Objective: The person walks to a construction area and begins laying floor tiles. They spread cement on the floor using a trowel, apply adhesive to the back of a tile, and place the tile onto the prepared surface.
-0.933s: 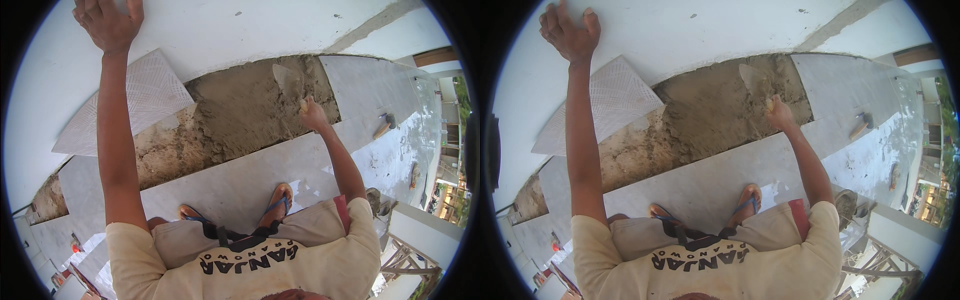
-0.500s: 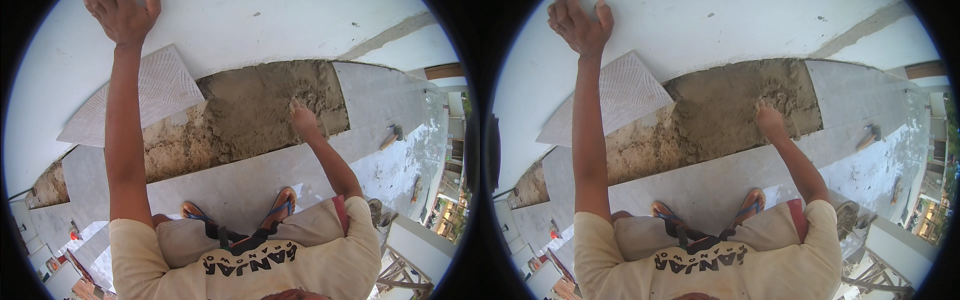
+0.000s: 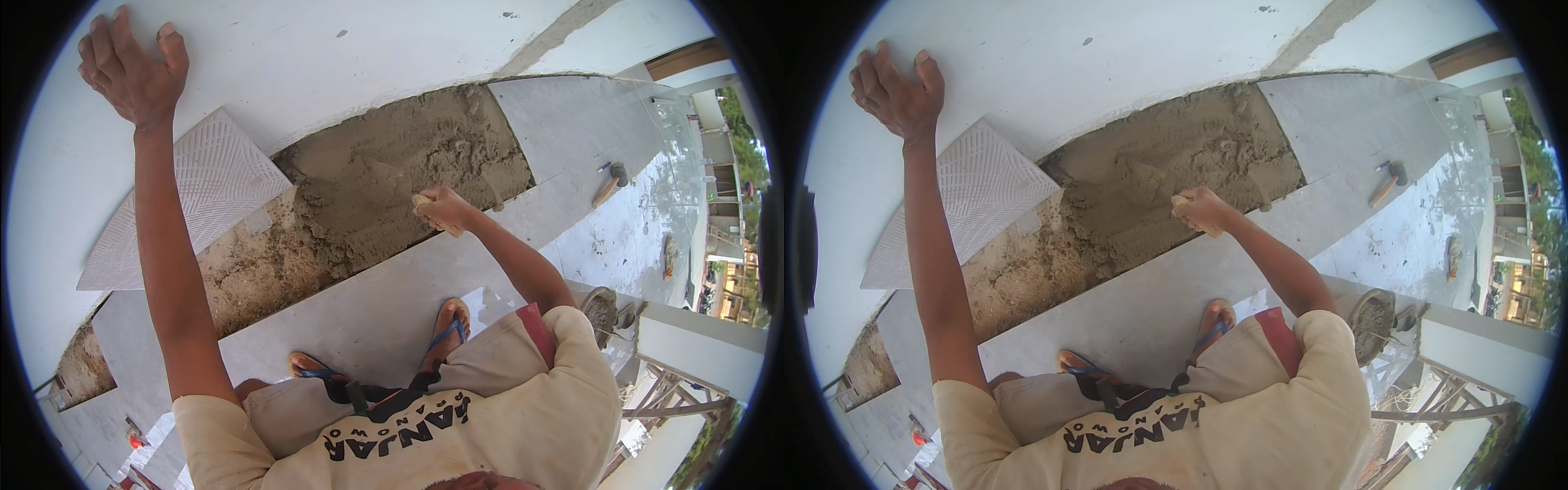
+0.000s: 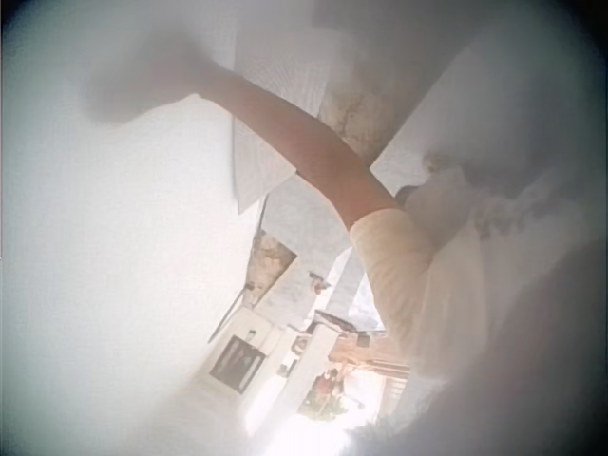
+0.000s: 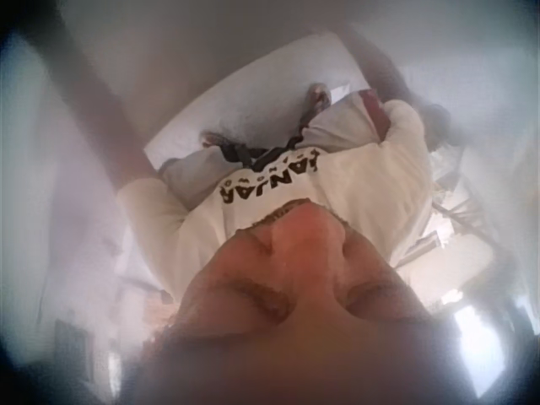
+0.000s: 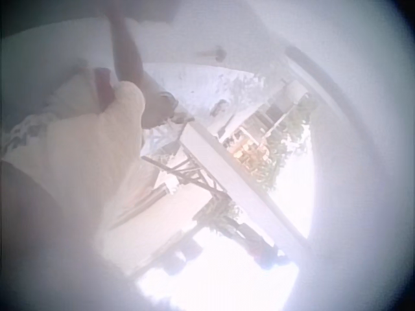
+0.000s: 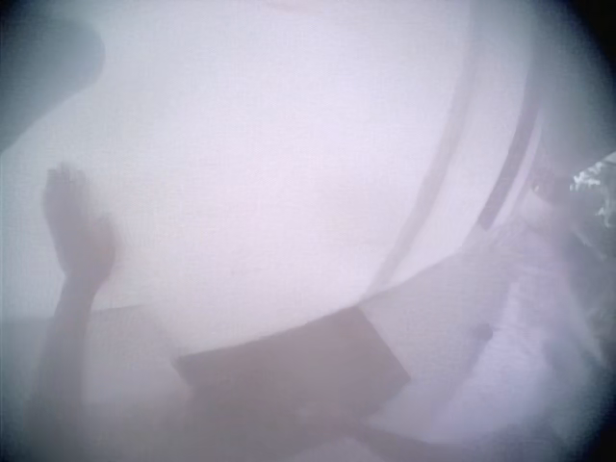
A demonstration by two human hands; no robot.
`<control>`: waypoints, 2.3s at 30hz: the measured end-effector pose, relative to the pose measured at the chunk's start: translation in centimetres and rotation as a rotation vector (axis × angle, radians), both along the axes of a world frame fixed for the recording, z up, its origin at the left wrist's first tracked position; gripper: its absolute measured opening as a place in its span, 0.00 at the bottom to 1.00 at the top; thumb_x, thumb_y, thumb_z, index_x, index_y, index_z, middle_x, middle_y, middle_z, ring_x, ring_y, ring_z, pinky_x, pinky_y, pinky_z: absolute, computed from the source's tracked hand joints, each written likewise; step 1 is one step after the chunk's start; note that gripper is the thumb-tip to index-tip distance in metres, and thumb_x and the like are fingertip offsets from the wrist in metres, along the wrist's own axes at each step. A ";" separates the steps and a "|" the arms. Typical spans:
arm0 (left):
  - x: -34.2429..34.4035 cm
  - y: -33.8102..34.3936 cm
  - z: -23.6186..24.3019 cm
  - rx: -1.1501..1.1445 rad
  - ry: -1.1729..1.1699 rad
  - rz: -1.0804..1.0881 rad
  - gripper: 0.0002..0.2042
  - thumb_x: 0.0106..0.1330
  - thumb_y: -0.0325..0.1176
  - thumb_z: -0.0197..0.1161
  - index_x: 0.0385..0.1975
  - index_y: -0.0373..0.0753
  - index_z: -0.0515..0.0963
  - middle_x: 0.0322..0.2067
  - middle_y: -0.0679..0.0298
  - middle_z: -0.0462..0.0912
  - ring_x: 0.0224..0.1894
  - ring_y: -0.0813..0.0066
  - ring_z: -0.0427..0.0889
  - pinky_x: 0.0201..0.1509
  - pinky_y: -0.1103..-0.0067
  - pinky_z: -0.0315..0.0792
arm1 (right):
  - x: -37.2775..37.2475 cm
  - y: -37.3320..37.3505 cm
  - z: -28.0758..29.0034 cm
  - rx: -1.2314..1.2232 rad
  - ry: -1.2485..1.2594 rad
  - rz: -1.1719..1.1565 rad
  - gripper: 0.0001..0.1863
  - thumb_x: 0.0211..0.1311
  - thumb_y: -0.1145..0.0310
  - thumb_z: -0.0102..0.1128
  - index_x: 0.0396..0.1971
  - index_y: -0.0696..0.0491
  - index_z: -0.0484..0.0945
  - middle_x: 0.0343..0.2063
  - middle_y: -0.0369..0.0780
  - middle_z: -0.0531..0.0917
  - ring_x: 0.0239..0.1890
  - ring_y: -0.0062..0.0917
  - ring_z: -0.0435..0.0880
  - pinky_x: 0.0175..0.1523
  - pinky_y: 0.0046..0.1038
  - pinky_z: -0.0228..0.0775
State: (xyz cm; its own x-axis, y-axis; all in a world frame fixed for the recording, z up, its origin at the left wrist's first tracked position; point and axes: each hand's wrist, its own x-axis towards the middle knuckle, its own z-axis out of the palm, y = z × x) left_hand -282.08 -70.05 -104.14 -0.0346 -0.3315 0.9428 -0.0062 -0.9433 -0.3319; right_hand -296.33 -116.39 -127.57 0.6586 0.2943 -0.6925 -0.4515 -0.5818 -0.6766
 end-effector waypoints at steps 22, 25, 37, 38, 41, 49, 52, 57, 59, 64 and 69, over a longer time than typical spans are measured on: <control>-0.2 -0.3 0.2 0.014 0.052 0.084 0.27 0.63 0.47 0.59 0.58 0.39 0.71 0.57 0.58 0.68 0.61 0.57 0.64 0.61 0.65 0.64 | -5.4 -20.7 -4.1 -1.002 -0.751 -0.560 0.25 0.57 0.68 0.61 0.54 0.50 0.64 0.42 0.53 0.76 0.45 0.54 0.79 0.48 0.52 0.70; -0.5 -0.1 0.5 0.024 0.042 0.105 0.27 0.64 0.48 0.59 0.59 0.39 0.71 0.57 0.57 0.68 0.61 0.56 0.65 0.61 0.65 0.64 | -4.6 -21.5 -3.3 -0.931 -0.859 -0.597 0.23 0.57 0.68 0.60 0.53 0.50 0.66 0.41 0.53 0.77 0.44 0.53 0.79 0.48 0.52 0.71; -0.2 0.0 0.3 0.044 0.020 0.101 0.26 0.66 0.48 0.58 0.59 0.39 0.69 0.56 0.56 0.68 0.59 0.56 0.66 0.58 0.65 0.66 | -4.5 -23.7 -2.9 -1.015 -0.529 -0.327 0.26 0.58 0.64 0.58 0.58 0.46 0.67 0.44 0.49 0.80 0.48 0.48 0.81 0.53 0.47 0.71; 0.0 -0.2 0.2 0.047 0.022 0.071 0.26 0.66 0.48 0.58 0.59 0.39 0.69 0.56 0.57 0.68 0.59 0.56 0.66 0.58 0.65 0.66 | -4.5 -23.8 -2.8 -1.023 -0.509 -0.322 0.27 0.58 0.65 0.58 0.59 0.45 0.67 0.44 0.49 0.80 0.48 0.47 0.81 0.54 0.47 0.71; -0.2 -0.1 0.4 0.062 0.013 0.083 0.26 0.66 0.48 0.57 0.59 0.39 0.69 0.56 0.57 0.68 0.59 0.56 0.66 0.57 0.64 0.66 | -4.5 -22.4 -3.0 -1.043 -0.532 -0.340 0.27 0.57 0.65 0.58 0.59 0.45 0.67 0.43 0.49 0.79 0.48 0.47 0.81 0.53 0.48 0.71; -0.2 -0.2 0.4 0.035 0.016 0.078 0.26 0.67 0.49 0.57 0.58 0.38 0.71 0.56 0.58 0.68 0.60 0.57 0.66 0.58 0.64 0.65 | -5.1 -23.5 -2.8 -1.066 -0.608 -0.326 0.25 0.57 0.66 0.58 0.57 0.46 0.70 0.44 0.49 0.79 0.47 0.47 0.81 0.51 0.47 0.72; -0.1 -0.5 0.3 0.024 0.020 0.080 0.26 0.67 0.49 0.56 0.58 0.39 0.70 0.56 0.58 0.68 0.60 0.57 0.65 0.59 0.64 0.65 | -5.1 -25.5 -2.8 -1.117 -0.539 -0.245 0.25 0.57 0.66 0.58 0.56 0.46 0.70 0.43 0.49 0.80 0.47 0.48 0.81 0.51 0.48 0.72; -0.3 0.2 0.3 0.050 0.026 0.094 0.26 0.66 0.49 0.57 0.58 0.39 0.70 0.55 0.57 0.69 0.59 0.57 0.66 0.59 0.65 0.65 | -5.7 -26.8 0.1 -0.948 -0.641 -0.440 0.22 0.55 0.63 0.61 0.51 0.48 0.75 0.37 0.49 0.83 0.45 0.48 0.81 0.50 0.48 0.72; -0.2 0.3 0.1 0.050 0.022 0.098 0.26 0.66 0.49 0.57 0.58 0.39 0.71 0.55 0.58 0.70 0.59 0.58 0.67 0.59 0.65 0.65 | -5.8 -27.2 1.2 -0.834 -0.443 -0.510 0.18 0.58 0.61 0.57 0.47 0.51 0.77 0.29 0.46 0.81 0.34 0.40 0.82 0.39 0.43 0.74; 0.1 0.1 0.1 0.052 0.010 0.089 0.26 0.66 0.50 0.57 0.58 0.39 0.71 0.54 0.58 0.70 0.58 0.59 0.67 0.59 0.66 0.65 | -5.8 -27.4 2.5 -0.745 -0.238 -0.452 0.19 0.63 0.59 0.47 0.40 0.58 0.78 0.20 0.46 0.82 0.16 0.35 0.82 0.26 0.36 0.76; -0.2 0.7 0.3 0.044 0.024 0.098 0.26 0.66 0.49 0.58 0.58 0.39 0.71 0.53 0.58 0.70 0.59 0.60 0.67 0.59 0.65 0.65 | -6.1 -26.9 2.5 -0.745 -0.076 -0.382 0.18 0.64 0.61 0.43 0.36 0.60 0.77 0.17 0.46 0.80 0.17 0.36 0.81 0.27 0.38 0.75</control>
State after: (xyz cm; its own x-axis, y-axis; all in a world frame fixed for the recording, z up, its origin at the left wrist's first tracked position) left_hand -282.31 -69.34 -103.83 0.0221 -0.3736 0.9273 0.0768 -0.9242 -0.3742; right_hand -302.44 -143.26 -125.11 0.6727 -0.4749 -0.5674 -0.6767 -0.7050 -0.2123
